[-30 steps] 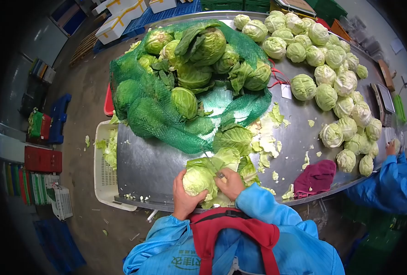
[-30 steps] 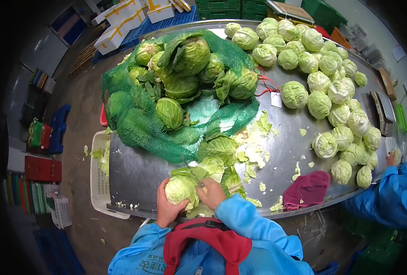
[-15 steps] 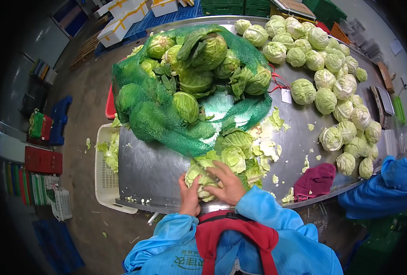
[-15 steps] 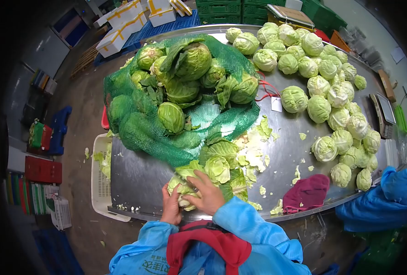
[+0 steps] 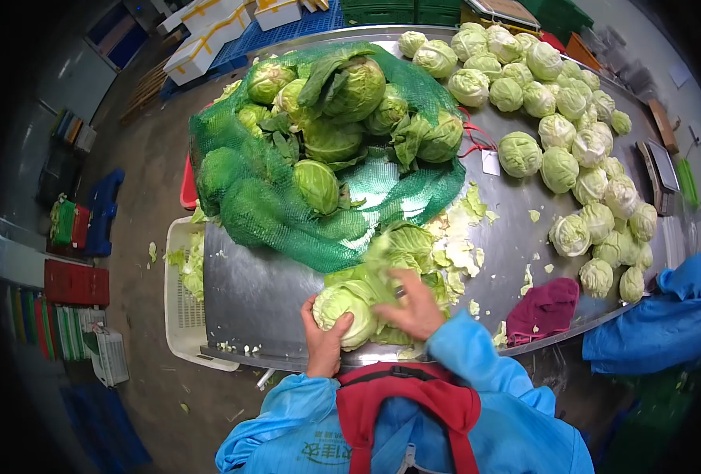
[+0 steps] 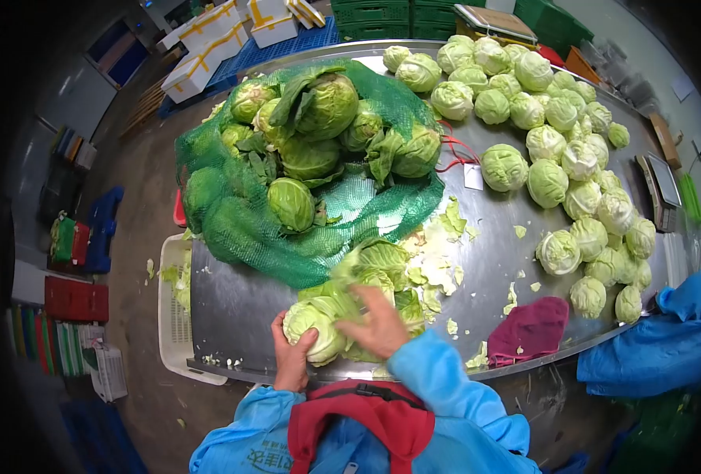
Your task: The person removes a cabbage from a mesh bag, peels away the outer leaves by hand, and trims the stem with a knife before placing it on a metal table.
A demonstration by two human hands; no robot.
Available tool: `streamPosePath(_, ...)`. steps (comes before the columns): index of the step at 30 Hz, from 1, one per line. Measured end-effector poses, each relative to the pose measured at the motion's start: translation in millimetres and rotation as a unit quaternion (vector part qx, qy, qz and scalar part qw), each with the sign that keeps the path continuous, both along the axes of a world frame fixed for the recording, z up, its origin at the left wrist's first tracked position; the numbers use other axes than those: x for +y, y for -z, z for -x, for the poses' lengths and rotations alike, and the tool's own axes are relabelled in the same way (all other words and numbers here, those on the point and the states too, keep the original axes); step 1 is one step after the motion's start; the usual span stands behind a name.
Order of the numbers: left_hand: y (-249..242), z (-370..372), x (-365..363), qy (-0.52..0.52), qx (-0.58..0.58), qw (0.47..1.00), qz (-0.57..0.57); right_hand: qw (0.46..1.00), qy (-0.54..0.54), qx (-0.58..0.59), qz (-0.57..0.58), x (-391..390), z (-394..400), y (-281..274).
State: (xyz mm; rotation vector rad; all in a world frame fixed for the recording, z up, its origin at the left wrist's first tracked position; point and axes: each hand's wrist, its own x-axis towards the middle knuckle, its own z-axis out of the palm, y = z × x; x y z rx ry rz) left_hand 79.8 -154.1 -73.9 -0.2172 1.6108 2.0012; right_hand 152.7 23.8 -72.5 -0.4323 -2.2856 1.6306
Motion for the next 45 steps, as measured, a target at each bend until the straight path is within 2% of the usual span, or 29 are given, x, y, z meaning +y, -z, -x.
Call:
streamPosePath(2,0,-3,2,0.021,0.06,0.998,0.019,1.0,0.004,-0.002,-0.016,-14,5,1)
streamPosePath(6,-3,-1,-2,0.012,0.086,0.996,0.004,0.997,0.066,0.011,0.027,-14,8,17)
streamPosePath(9,0,-3,-8,0.07,0.154,0.985,0.044,0.992,0.104,-0.038,0.067,10,-3,49)
streamPosePath(10,-1,-4,-7,0.045,0.102,0.994,0.003,0.98,0.169,-0.088,0.049,27,-11,75)
streamPosePath(11,-2,-4,-6,0.018,0.05,0.998,-0.038,0.962,0.233,-0.137,0.032,36,-10,71)
streamPosePath(12,-4,-2,-5,0.016,0.052,0.998,-0.04,0.963,0.231,-0.135,0.029,38,-13,66)
streamPosePath(14,-8,-1,-7,-0.025,-0.068,0.996,-0.06,0.978,0.167,-0.121,-0.004,36,-27,42)
streamPosePath(16,-3,-1,-7,-0.013,-0.085,0.996,-0.031,0.997,0.043,-0.07,0.007,12,-22,14)
streamPosePath(17,2,1,-7,-0.004,-0.135,0.989,-0.053,1.0,0.015,-0.019,-0.018,-2,-15,5)
streamPosePath(18,4,2,-6,0.004,-0.185,0.98,-0.075,0.999,0.019,-0.019,-0.018,-12,-11,4)
streamPosePath(21,1,-1,-3,0.033,-0.218,0.973,-0.066,0.995,0.083,0.038,0.032,-24,-1,9)
streamPosePath(25,-5,-3,-3,0.039,-0.214,0.975,-0.044,0.994,0.082,0.073,0.007,-16,1,15)
streamPosePath(28,-15,-5,-2,0.048,-0.265,0.957,-0.11,0.991,0.113,0.047,-0.046,8,-5,41)
streamPosePath(30,-24,-5,-2,0.063,-0.33,0.931,-0.14,0.976,0.165,-0.144,-0.007,25,-8,37)
streamPosePath(32,-28,-3,-2,0.06,-0.346,0.927,-0.128,0.979,0.156,-0.13,-0.022,21,-13,23)
streamPosePath(34,-28,-2,-1,0.062,-0.362,0.923,-0.116,0.994,0.081,0.037,-0.066,6,-12,-1)
streamPosePath(35,-25,-2,0,0.057,-0.376,0.916,-0.127,0.994,0.082,0.037,-0.066,-3,-12,-6)
streamPosePath(37,-18,0,1,0.055,-0.389,0.909,-0.136,0.999,-0.024,0.019,-0.039,-18,-15,-10)
streamPosePath(38,-13,-1,-1,0.054,-0.409,0.897,-0.156,0.999,-0.023,0.02,-0.039,-16,-16,-8)
streamPosePath(40,-5,-3,-5,0.054,-0.429,0.885,-0.174,0.994,-0.038,-0.037,0.091,-9,-13,-1)
streamPosePath(42,0,-6,-8,0.059,-0.498,0.834,-0.23,0.998,-0.009,0.01,0.054,-5,-9,6)
streamPosePath(43,0,-7,-9,0.061,-0.498,0.834,-0.229,0.984,0.034,-0.051,0.165,2,-9,6)
streamPosePath(44,-3,-8,-9,0.07,-0.513,0.812,-0.268,0.953,0.075,-0.11,0.273,10,-9,3)
streamPosePath(45,-6,-8,-9,0.079,-0.528,0.788,-0.307,0.932,0.093,-0.15,0.318,17,-10,-4)
